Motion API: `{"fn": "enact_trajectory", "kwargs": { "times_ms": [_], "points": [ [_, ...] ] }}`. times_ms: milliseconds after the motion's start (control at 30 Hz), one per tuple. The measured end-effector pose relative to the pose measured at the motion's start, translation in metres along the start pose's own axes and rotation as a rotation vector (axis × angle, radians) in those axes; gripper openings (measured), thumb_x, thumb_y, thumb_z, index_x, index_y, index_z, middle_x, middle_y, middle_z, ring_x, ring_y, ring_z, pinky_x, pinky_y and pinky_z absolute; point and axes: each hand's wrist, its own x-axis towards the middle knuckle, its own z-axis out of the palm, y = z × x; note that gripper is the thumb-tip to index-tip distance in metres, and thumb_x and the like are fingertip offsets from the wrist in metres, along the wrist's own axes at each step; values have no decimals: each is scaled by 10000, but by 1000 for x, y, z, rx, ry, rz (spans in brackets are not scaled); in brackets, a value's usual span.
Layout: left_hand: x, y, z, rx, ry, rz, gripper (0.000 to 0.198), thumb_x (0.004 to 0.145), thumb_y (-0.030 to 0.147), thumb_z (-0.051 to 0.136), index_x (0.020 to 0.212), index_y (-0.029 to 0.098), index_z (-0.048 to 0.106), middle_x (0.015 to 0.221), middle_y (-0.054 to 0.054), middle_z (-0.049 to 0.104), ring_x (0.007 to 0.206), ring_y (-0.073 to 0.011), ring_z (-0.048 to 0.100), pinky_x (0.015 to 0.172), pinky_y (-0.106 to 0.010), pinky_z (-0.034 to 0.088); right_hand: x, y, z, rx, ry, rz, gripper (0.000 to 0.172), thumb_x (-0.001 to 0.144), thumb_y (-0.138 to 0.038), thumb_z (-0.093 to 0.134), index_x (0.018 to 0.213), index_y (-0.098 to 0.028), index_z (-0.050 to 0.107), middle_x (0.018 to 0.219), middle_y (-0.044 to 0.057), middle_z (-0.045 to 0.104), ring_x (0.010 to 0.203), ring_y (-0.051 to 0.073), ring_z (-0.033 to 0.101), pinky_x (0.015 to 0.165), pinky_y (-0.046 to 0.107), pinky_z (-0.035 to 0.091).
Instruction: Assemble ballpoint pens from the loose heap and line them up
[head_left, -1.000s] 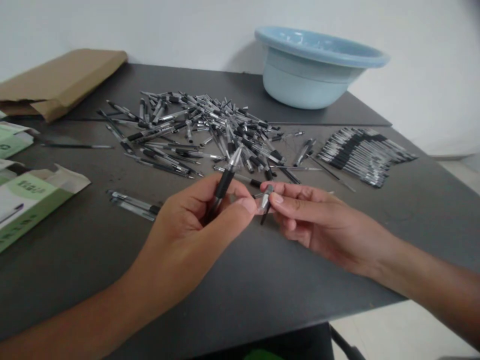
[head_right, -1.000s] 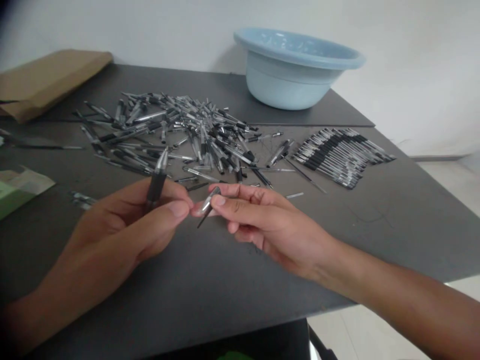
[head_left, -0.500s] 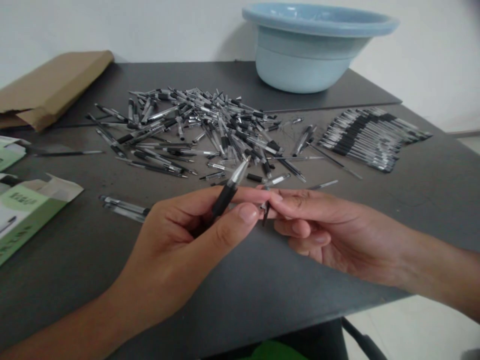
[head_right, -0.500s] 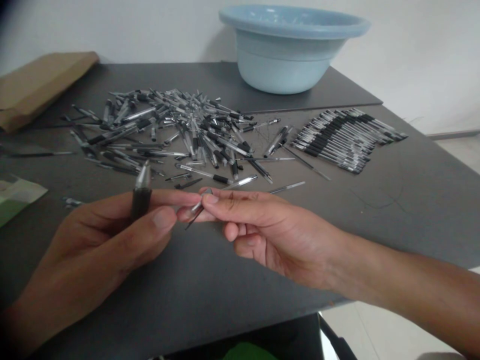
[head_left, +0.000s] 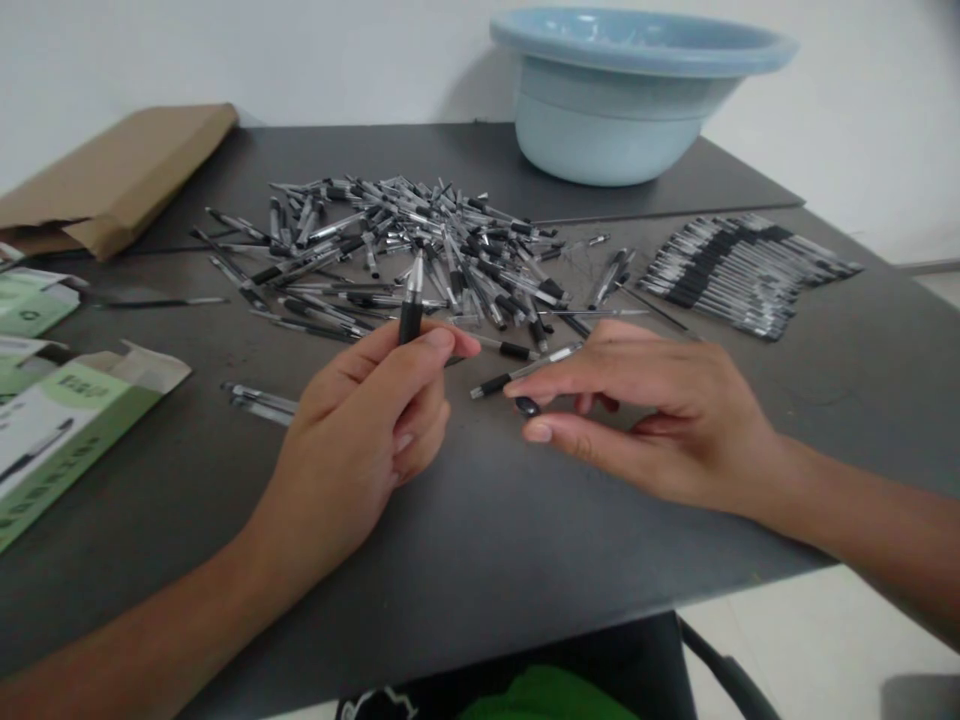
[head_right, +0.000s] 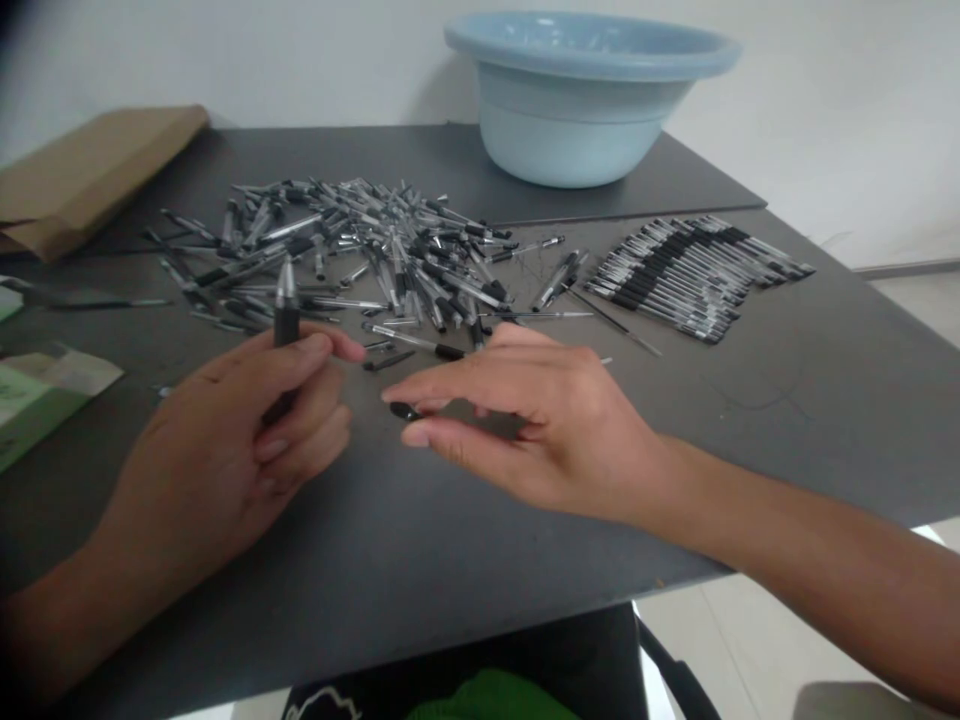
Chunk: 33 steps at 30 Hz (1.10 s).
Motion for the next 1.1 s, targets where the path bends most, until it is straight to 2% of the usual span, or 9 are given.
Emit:
{"fn": "enact_trajectory", "kwargs": {
  "times_ms": [100, 233, 333, 467, 600, 700, 867, 967, 1100],
  "points": [
    [0, 2, 0, -23, 4, -10, 197, 1025, 270, 617, 877, 188, 720, 439, 104, 329, 333, -68, 203, 341, -201, 175, -1, 3, 1, -60, -39, -35, 263, 1018, -219, 753, 1267, -145, 791, 1015, 31, 852, 774, 123, 691, 818, 284, 568],
    [-1, 5, 1, -29, 14, -35, 244, 1035, 257, 565, 842, 194, 701, 431, 94, 321, 317, -73, 212, 335, -202, 187, -3, 3, 1, -143, -200, -16, 240, 1053, -227, 696, 1267, -163, 784, 1126, 37, 854, 934, 168, 749, 850, 290, 592],
    [0, 7, 2, -44, 16, -44, 277, 1040, 248, 533, 830, 197, 706, 426, 86, 301, 307, -76, 208, 331, -200, 192, -4, 1, -1, -205, -106, 30, 233, 1058, -266, 697, 1257, -176, 778, 1141, 28, 850, 921, 160, 761, 862, 282, 596],
    [1, 9, 3, -50, 25, -57, 316, 1046, 246, 516, 797, 193, 704, 431, 77, 291, 306, -75, 204, 333, -198, 183, -5, 3, 0, -274, -223, -88, 248, 1078, -248, 659, 1283, -162, 769, 1141, 35, 844, 945, 172, 744, 890, 282, 595],
    [1, 12, 2, -55, 25, -55, 313, 1043, 254, 518, 795, 195, 699, 430, 75, 290, 307, -78, 202, 334, -201, 180, -7, 8, 1, -343, -167, -91, 273, 1078, -249, 662, 1321, -172, 760, 1074, 35, 842, 879, 162, 727, 875, 274, 595],
    [1, 11, 1, -68, 11, -48, 308, 1045, 263, 519, 800, 197, 695, 435, 78, 292, 310, -79, 201, 335, -201, 181, -7, 11, 3, -332, -196, -111, 273, 1086, -245, 648, 1323, -157, 753, 1100, 41, 844, 892, 167, 729, 844, 284, 601],
    [0, 10, -3, -88, -49, -24, 311, 1063, 250, 507, 825, 188, 696, 448, 88, 312, 323, -74, 207, 336, -179, 228, -5, 10, 2, -348, -218, -245, 244, 1101, -189, 604, 1291, -118, 740, 1199, 42, 848, 885, 173, 728, 871, 324, 611],
    [-1, 10, -5, -109, -90, -14, 314, 1073, 257, 502, 845, 180, 704, 456, 92, 327, 325, -70, 218, 338, -167, 260, -6, 10, 1, -348, -177, -243, 247, 1073, -179, 659, 1305, -151, 737, 1236, 26, 844, 955, 168, 756, 931, 326, 599],
    [-1, 9, -9, -132, -116, -14, 312, 1081, 250, 507, 854, 173, 707, 461, 96, 329, 332, -66, 224, 346, -157, 264, -2, 9, 1, -243, -206, -198, 233, 1076, -185, 655, 1275, -174, 776, 1228, 37, 847, 944, 164, 767, 920, 332, 598]
  ]
}}
